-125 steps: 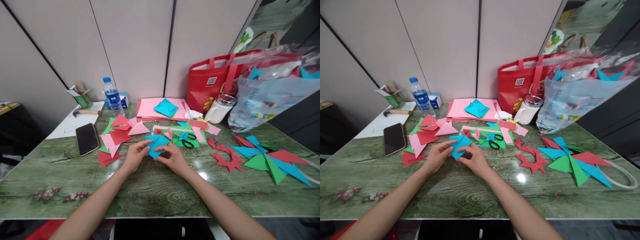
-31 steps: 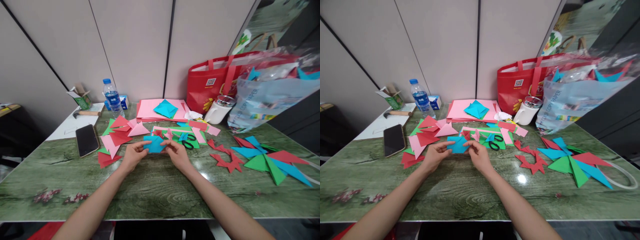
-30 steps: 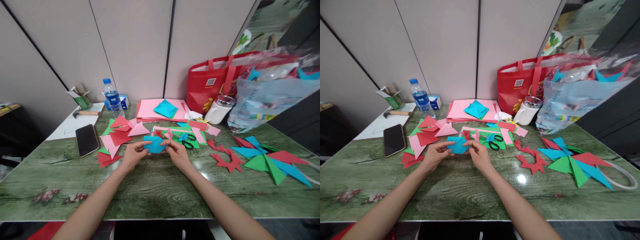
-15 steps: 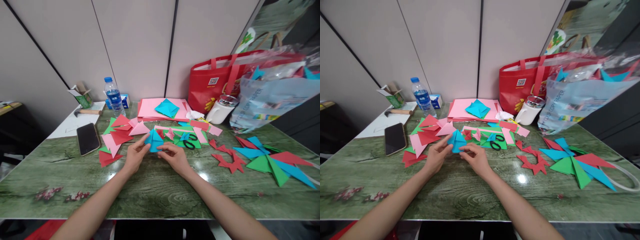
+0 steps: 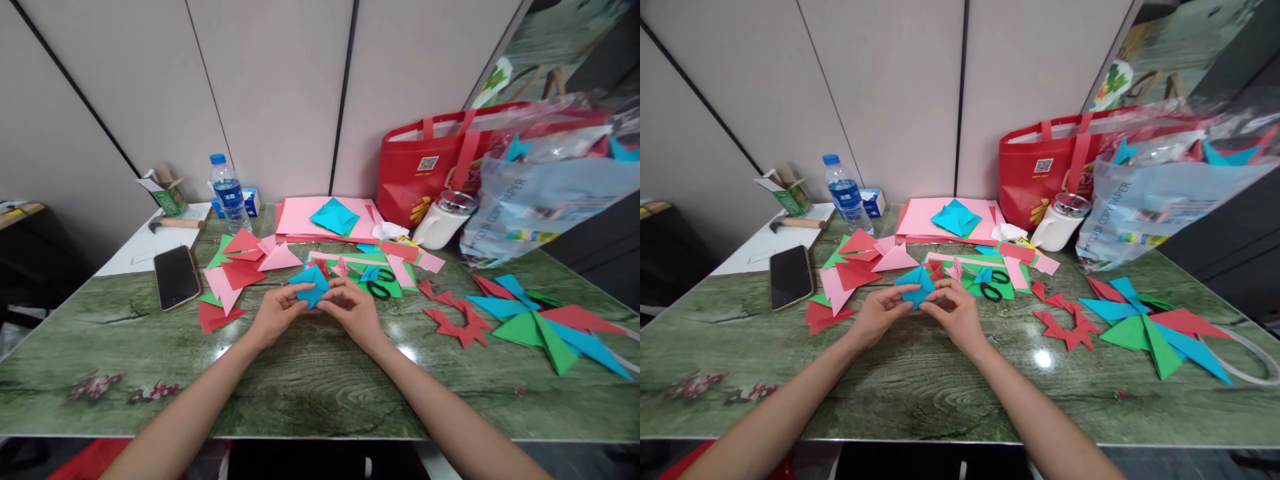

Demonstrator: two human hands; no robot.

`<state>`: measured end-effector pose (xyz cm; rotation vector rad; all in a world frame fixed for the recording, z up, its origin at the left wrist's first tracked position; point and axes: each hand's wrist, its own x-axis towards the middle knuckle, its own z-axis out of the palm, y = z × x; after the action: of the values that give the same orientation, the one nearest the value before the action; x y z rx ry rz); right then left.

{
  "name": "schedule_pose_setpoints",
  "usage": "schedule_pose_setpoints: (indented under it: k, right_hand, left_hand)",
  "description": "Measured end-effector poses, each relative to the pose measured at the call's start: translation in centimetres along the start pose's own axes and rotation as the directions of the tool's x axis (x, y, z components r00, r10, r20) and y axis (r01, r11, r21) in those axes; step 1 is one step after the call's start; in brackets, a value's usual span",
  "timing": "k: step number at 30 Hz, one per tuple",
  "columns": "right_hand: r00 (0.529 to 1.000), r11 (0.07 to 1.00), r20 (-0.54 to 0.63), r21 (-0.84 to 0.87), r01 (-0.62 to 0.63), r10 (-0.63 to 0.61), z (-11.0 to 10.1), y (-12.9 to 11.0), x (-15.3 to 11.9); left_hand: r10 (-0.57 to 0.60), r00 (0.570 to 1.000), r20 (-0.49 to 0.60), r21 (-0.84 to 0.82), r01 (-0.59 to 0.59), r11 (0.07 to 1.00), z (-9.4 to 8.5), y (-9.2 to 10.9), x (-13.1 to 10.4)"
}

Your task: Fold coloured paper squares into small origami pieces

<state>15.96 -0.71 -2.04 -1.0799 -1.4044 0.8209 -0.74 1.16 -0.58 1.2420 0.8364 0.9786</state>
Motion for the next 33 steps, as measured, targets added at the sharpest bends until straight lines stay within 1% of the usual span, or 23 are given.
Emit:
schedule_pose_setpoints:
  k: [2,5,9,12,16,20,25,29,33]
  right_hand:
    - [1.0,1.0,-0.019,0.02,-0.014,0.015,0.08,0.12,-0.01]
    - [0.999,1.0,-0.035,0.024,-0.015,0.016,0.21,0.09,-0.11]
    - [0.999,1.0,-0.033,-0.018,0.024,-0.025,0.29,-0.13,-0.25]
    - [0.999,0.998,-0.026,-0.033,0.047,-0.048,0.28,-0.11,-0.23]
    - [0.999,0.997,-0.01,-0.072,0.038,-0.039,0.22,-0.1,-0.14]
    - [1.0,0.996,-0.003,-0.083,0.016,-0.016,0.24,-0.18,-0.16]
    - [0.997,0.997,-0.047,-0.05,-0.064,0.062,0.3,0.05,-0.23]
    - [0.994,0.995,-0.051,-0.011,-0.098,0.097,0.31,0.13,-0.21]
    - [0.99,0.992,-0.068,0.036,-0.123,0.125,0.36,0.05,-0.21]
  left_hand:
    - [-0.017,0.999,0.037,-0.015,0.018,1.0,0.09,0.08,-0.07]
    - [-0.02,0.998,0.06,-0.016,0.021,1.0,0.04,0.15,-0.08]
    - [-0.014,0.992,0.123,-0.01,0.015,1.0,-0.18,0.18,-0.02]
    - [-0.007,0.988,0.157,-0.043,0.014,0.999,-0.21,0.16,0.01]
    - [0.018,0.994,0.107,-0.105,-0.007,0.994,-0.02,0.16,-0.01]
    - [0.018,0.998,0.067,-0.083,-0.012,0.996,0.18,0.17,-0.03]
    - [-0.001,0.999,0.032,-0.066,0.003,0.998,0.38,0.1,-0.12]
    - [-0.007,0.999,0.036,-0.083,0.01,0.997,0.44,0.06,-0.21]
    - [-0.01,0.999,0.036,-0.061,0.012,0.998,0.45,0.02,-0.24]
